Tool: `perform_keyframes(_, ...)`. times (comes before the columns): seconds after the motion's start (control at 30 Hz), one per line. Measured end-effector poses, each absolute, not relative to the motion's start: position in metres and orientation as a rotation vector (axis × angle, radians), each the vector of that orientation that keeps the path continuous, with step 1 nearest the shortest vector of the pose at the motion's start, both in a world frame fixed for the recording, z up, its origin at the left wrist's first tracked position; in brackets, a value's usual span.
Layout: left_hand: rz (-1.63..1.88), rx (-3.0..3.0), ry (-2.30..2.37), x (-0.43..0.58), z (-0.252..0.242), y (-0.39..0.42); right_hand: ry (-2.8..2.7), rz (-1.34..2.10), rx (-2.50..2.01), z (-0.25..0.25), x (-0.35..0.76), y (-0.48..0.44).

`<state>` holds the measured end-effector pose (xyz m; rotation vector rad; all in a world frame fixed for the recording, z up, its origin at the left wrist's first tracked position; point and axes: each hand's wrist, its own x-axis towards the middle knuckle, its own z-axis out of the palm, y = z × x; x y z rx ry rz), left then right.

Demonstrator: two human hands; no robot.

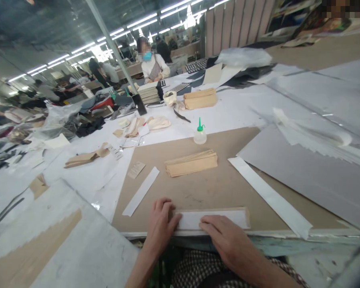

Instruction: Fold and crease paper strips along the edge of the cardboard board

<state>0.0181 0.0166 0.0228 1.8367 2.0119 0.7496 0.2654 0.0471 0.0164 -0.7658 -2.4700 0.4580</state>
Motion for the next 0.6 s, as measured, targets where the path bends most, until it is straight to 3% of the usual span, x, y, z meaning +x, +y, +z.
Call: perform_keyframes(0.6, 0.803, 1.216, 1.468, 0.003, 0.033, 0.023, -2.543, 0.628, -0.823, 0.006, 0.224, 0.042)
